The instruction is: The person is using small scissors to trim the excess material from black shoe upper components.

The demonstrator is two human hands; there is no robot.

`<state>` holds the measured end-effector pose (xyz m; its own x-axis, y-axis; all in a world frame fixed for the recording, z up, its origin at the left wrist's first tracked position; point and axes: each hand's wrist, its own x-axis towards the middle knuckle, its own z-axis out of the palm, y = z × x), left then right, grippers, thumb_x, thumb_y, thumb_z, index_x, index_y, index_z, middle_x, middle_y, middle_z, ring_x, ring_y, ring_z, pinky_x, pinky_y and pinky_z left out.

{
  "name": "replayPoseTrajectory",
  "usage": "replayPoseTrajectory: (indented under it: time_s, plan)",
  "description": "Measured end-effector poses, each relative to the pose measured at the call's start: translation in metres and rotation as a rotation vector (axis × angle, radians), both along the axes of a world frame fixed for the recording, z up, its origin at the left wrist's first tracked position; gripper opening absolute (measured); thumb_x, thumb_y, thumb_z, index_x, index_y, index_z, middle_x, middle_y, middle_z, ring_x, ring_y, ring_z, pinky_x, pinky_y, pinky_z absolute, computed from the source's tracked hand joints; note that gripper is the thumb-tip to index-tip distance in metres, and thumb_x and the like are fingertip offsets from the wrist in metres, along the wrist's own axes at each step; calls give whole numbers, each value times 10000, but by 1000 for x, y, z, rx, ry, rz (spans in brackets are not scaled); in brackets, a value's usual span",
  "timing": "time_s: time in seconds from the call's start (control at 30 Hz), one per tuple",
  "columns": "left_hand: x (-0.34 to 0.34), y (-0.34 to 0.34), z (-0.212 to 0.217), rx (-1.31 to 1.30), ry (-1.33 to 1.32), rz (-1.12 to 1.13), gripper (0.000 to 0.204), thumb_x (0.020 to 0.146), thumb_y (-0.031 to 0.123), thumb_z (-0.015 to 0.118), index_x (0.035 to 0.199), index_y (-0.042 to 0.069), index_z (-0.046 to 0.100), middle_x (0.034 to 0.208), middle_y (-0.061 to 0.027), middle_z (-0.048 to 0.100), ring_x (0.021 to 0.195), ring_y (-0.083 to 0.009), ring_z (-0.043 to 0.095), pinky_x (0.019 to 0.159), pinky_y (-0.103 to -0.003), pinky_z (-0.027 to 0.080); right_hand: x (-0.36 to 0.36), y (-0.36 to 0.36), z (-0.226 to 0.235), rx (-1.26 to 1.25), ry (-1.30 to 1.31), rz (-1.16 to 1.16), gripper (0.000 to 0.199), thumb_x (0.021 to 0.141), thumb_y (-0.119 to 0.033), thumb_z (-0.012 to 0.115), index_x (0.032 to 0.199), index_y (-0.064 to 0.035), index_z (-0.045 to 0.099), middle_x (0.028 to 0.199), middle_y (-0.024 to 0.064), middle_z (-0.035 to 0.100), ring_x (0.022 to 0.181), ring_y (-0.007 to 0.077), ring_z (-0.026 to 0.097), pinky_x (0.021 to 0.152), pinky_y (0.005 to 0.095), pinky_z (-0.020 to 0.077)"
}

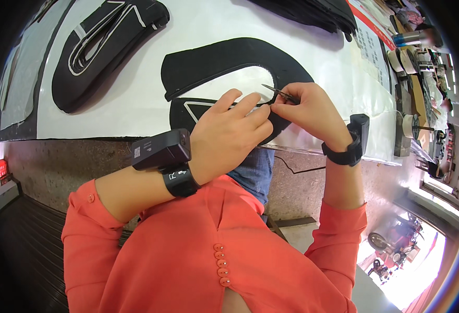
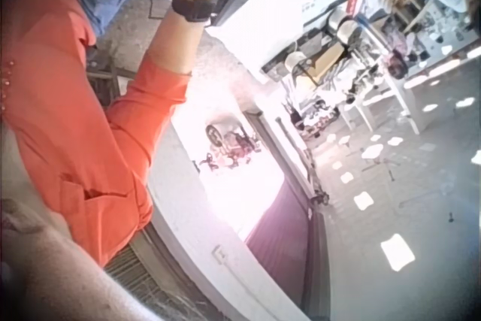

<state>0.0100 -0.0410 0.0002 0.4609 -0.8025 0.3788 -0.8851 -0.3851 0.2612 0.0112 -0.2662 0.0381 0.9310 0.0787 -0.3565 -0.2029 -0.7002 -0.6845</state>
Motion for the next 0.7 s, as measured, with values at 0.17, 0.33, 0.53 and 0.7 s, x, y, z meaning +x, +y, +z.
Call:
replayPoseTrajectory:
  time_s: [0.17,0.33,0.53,0.7]
  plan:
    - [1,-7,-1,13,-1,-2,243,819,172,708,1042,104,637,1244,-32,642,1255,-235,544,1079,-434,410,6,-6,5,-24,-59,28,262,790,-214,730,862,37,725,672,90,654,612,138,583,606,295,485]
    - [1,-11,-4,-14,-46,8,254,821,162,700,1060,103,636,1247,-30,638,1245,-231,547,1077,-423,413,14,-10,3,-45,-38,97,252,791,-214,738,848,31,733,669,96,657,616,146,596,607,297,491]
    - [1,-13,-6,-23,-18,26,310,803,152,705,1103,103,642,1216,-25,638,1225,-232,555,1070,-424,420,21,-12,9,-46,21,103,244,785,-218,748,832,21,732,646,88,645,577,130,573,579,298,483]
    - [16,7,7,40,74,-123,277,781,130,659,1056,97,667,1182,-11,651,1186,-229,581,1030,-408,457,13,5,10,-33,88,85,236,784,-218,743,802,16,722,639,110,656,547,175,608,566,327,493]
